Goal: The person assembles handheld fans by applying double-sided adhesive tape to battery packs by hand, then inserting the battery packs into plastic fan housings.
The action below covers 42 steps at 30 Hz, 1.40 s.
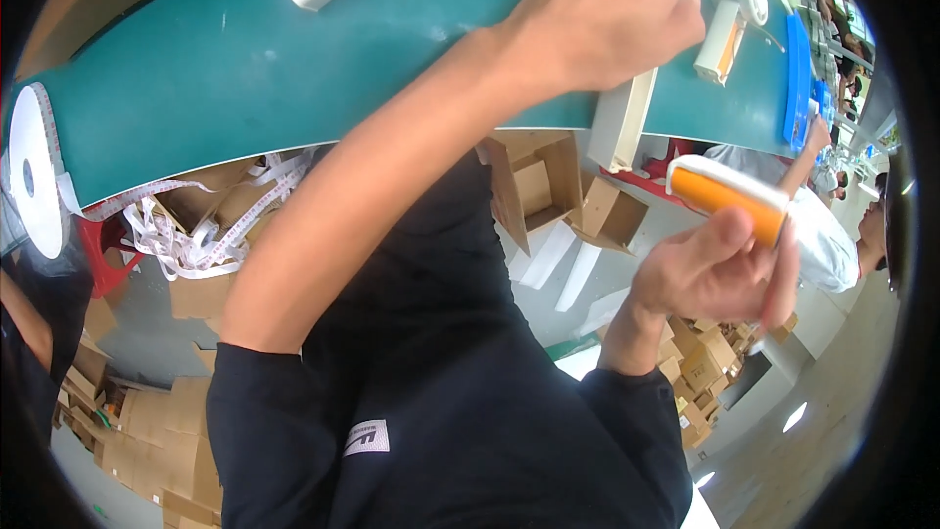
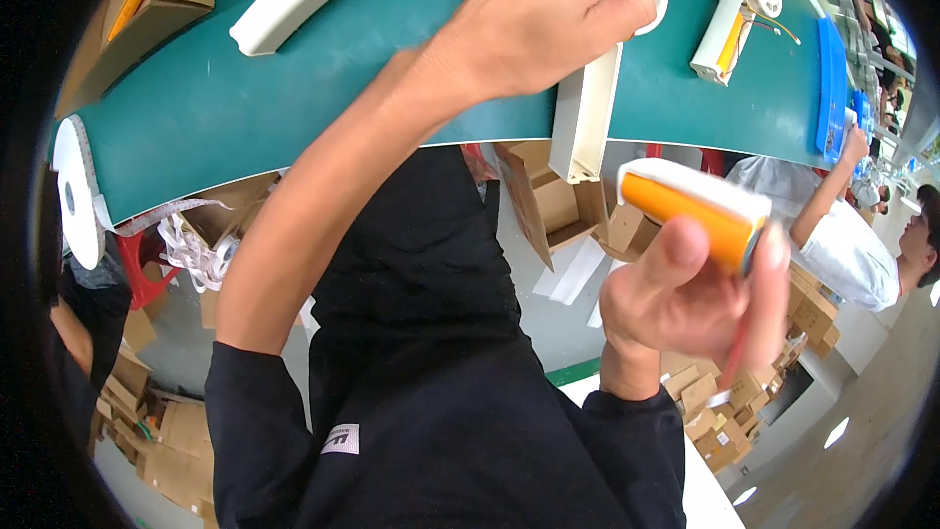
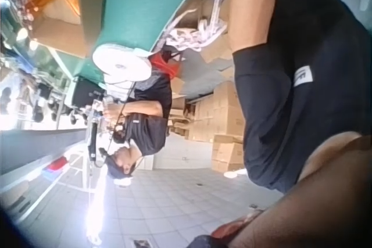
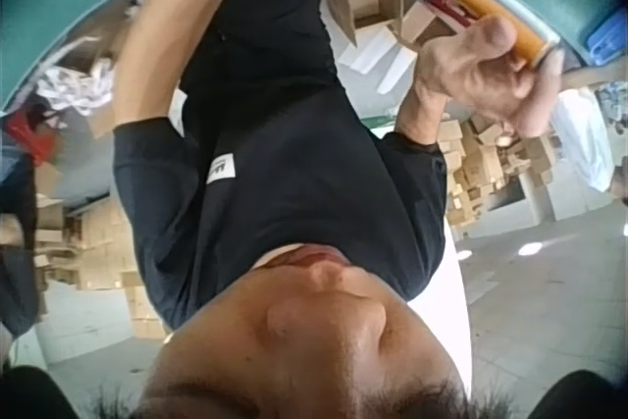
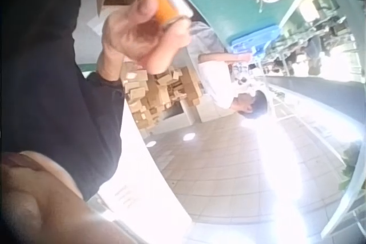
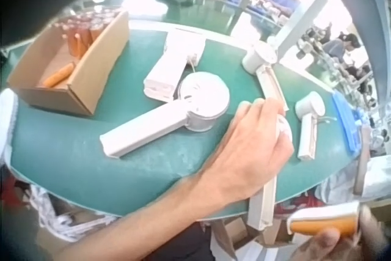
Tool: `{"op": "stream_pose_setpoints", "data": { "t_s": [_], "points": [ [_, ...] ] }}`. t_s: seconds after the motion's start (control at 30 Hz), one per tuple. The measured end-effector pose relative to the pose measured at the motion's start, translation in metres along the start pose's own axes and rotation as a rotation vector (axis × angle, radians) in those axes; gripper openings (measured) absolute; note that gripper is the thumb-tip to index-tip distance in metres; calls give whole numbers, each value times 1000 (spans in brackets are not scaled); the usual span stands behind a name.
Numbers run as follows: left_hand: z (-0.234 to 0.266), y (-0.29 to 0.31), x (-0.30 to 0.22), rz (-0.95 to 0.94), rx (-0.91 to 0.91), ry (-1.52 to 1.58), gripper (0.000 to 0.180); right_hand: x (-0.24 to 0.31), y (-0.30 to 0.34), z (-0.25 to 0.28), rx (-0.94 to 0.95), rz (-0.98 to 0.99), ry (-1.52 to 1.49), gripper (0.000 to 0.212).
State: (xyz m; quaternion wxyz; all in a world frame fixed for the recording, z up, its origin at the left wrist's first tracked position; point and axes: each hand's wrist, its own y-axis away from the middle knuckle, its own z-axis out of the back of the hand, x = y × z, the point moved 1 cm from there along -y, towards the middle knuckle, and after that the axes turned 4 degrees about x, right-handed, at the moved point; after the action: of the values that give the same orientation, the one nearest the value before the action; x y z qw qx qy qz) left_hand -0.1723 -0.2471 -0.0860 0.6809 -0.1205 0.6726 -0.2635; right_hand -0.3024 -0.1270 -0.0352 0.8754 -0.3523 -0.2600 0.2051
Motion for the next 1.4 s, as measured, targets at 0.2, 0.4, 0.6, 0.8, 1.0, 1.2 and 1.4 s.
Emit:
{"op": "stream_pose_setpoints", "data": {
  "t_s": [0.2, 0.4, 0.6, 0.8, 1.0, 1.2, 1.4],
  "points": [
    [3, 1, 1, -2, -27, -44, 26, -6, 5, -5, 182, -308, -247, 41],
    [1, 1, 2, 5, -19, -48, 22, -5, 2, -12, 227, -367, -236, 40],
    [3, 0, 1, 2, -11, -27, 20, -4, -2, -13, 267, -324, -141, 41],
    [2, 1, 2, 4, -6, -67, 19, -3, -5, -13, 206, -336, -214, 42],
    [2, 0, 1, 48, 19, -32, 18, -6, -1, -17, 249, -330, -190, 39],
    [2, 0, 4, -11, 16, -85, 19, -13, 3, -15, 295, -356, -112, 35],
    [-1, 1, 5, -13, 23, -81, 19, -17, -9, -19, 487, -372, 55, 28]
  ]
}}
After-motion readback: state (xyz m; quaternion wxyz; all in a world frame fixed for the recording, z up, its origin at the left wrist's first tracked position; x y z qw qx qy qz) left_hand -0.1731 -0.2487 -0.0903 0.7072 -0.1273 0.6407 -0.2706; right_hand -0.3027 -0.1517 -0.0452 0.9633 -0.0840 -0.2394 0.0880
